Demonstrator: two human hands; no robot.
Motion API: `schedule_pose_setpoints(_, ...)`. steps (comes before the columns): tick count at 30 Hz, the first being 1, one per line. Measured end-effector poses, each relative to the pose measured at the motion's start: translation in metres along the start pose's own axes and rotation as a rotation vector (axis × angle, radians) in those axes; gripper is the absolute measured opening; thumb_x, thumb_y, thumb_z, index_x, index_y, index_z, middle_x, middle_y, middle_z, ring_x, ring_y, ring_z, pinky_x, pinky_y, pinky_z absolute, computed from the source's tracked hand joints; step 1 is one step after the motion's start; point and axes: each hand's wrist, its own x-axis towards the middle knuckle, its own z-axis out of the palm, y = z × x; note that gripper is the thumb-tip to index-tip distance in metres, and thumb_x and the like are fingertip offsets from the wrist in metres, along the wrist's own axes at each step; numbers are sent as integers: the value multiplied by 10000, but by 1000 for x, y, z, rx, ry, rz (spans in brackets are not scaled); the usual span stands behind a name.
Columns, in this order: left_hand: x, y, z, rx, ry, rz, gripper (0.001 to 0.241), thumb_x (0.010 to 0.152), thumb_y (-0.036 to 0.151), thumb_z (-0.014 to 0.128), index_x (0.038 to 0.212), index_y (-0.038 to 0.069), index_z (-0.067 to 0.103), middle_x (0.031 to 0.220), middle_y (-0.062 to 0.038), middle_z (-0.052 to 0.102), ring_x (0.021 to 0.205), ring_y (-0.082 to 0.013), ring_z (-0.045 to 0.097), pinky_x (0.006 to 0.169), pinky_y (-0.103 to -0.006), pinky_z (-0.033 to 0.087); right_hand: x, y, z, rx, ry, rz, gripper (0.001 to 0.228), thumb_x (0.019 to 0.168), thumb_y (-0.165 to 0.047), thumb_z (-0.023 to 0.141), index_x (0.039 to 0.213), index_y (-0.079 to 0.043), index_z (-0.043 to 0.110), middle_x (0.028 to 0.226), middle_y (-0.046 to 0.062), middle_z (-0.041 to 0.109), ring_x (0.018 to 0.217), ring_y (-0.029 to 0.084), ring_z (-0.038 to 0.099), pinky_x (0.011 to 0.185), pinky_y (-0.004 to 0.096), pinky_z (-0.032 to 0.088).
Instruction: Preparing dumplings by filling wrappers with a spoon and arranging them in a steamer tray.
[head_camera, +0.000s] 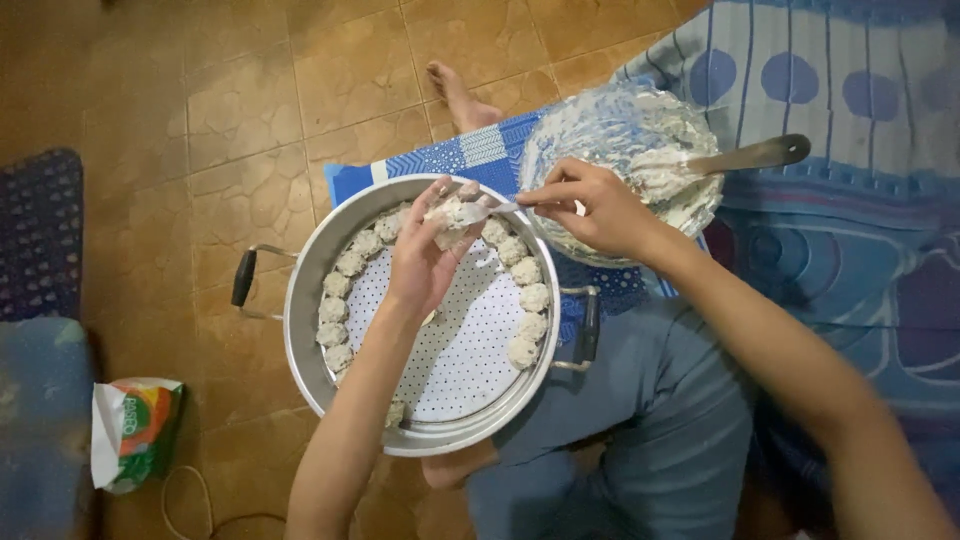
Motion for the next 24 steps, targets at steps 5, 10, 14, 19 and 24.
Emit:
schedule_pose_setpoints(5,2,-6,-8,69,-19,10,589,959,74,557,1519,58,374,1423,-272,539,1263,-360,599,1099,-479,504,-7,-11,-1,-104,34,4,183,937,-83,762,1108,-134,804,889,66,669,639,197,646,649,327,542)
schedule_pose_setpoints(10,-1,-4,-5,75,-18,-28,659,902,32,653,1507,66,395,1392,-280,552,1225,-389,622,1036,-489,551,-12,-21,0,-152,31,90,174,943,-114,763,1111,-103,807,869,80,681,627,183,661,621,301,534)
schedule_pose_setpoints(14,0,-4,-5,86,-6,-38,608,919,8,613,1491,53,413,1375,-263,577,1216,-369,634,1008,-453,575,-22,-18,-1,-289,65,52,264,929,-218,783,1178,-130,779,997,107,662,851,282,692,750,377,546)
schedule_pose_setpoints(19,3,-3,-12,78,33,-45,589,933,-6,600,1491,58,423,1393,-275,557,1241,-394,613,1013,-457,574,-31,-100,-22,-617,223,-199,287,947,-305,769,1231,-272,753,1183,37,647,1145,238,645,955,380,435)
schedule_pose_setpoints(24,1,1,-1,-2,57,-98,595,902,-39,533,1475,27,389,1431,-282,519,1240,-382,604,955,-366,584,-76,-234,-52,-336,-362,-482,392,958,-111,700,1345,-126,637,1105,38,637,1021,172,600,950,398,511)
